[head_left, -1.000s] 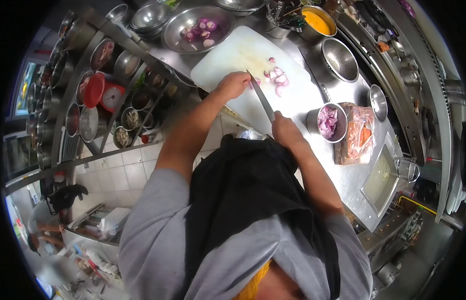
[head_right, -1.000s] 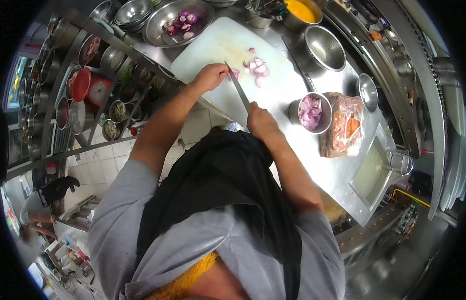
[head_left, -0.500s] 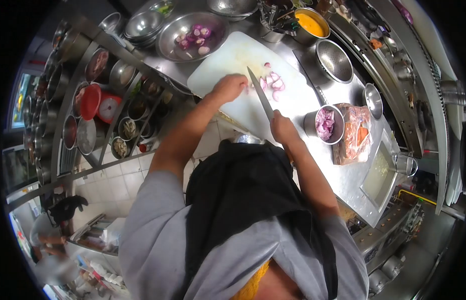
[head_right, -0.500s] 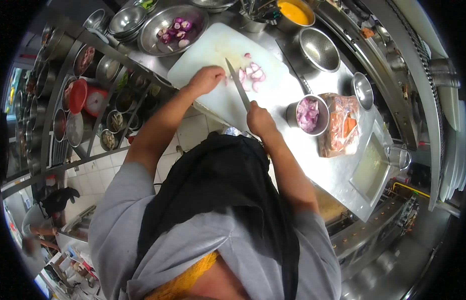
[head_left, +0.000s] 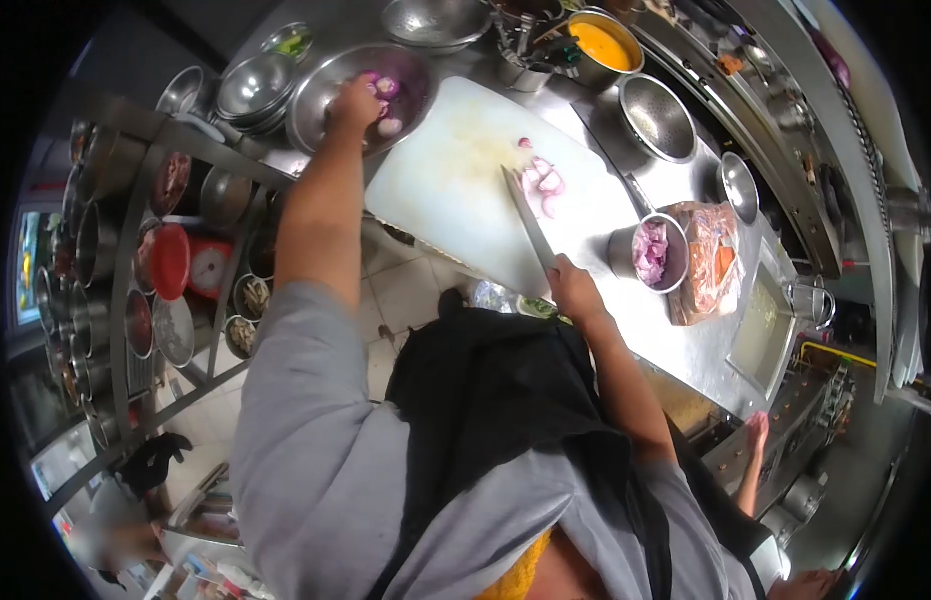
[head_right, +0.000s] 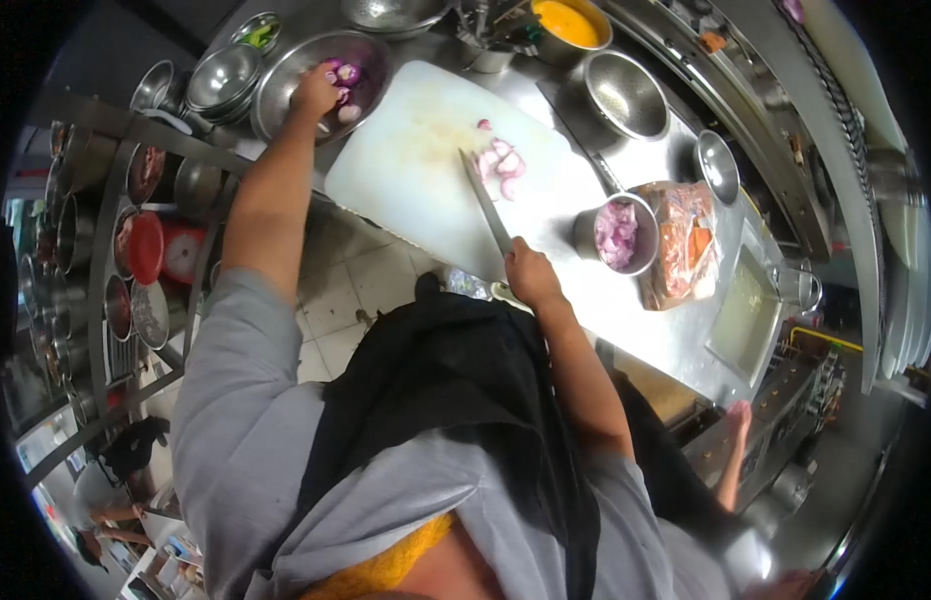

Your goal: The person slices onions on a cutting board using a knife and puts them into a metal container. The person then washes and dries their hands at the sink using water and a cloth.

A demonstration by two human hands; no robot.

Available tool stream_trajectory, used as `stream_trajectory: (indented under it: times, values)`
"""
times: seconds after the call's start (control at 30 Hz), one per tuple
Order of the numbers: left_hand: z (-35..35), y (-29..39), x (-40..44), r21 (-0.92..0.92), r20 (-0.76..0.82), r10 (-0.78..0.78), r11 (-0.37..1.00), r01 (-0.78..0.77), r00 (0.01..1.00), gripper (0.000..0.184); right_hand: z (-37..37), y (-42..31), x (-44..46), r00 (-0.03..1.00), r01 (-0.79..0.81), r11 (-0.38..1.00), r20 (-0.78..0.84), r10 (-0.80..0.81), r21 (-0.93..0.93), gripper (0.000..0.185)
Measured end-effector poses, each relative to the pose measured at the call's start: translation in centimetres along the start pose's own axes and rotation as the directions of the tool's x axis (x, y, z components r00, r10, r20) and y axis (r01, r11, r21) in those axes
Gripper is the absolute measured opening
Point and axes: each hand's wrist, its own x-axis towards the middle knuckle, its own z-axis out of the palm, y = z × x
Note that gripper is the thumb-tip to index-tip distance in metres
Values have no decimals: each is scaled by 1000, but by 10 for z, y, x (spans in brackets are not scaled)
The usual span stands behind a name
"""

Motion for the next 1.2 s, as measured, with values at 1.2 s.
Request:
stream_trajectory:
  times: [1.2]
  values:
    - [34,121,-252,-422,-46,441,804,-418,896,22,-54,-44,-8,979,196,957,96,-179,-215,26]
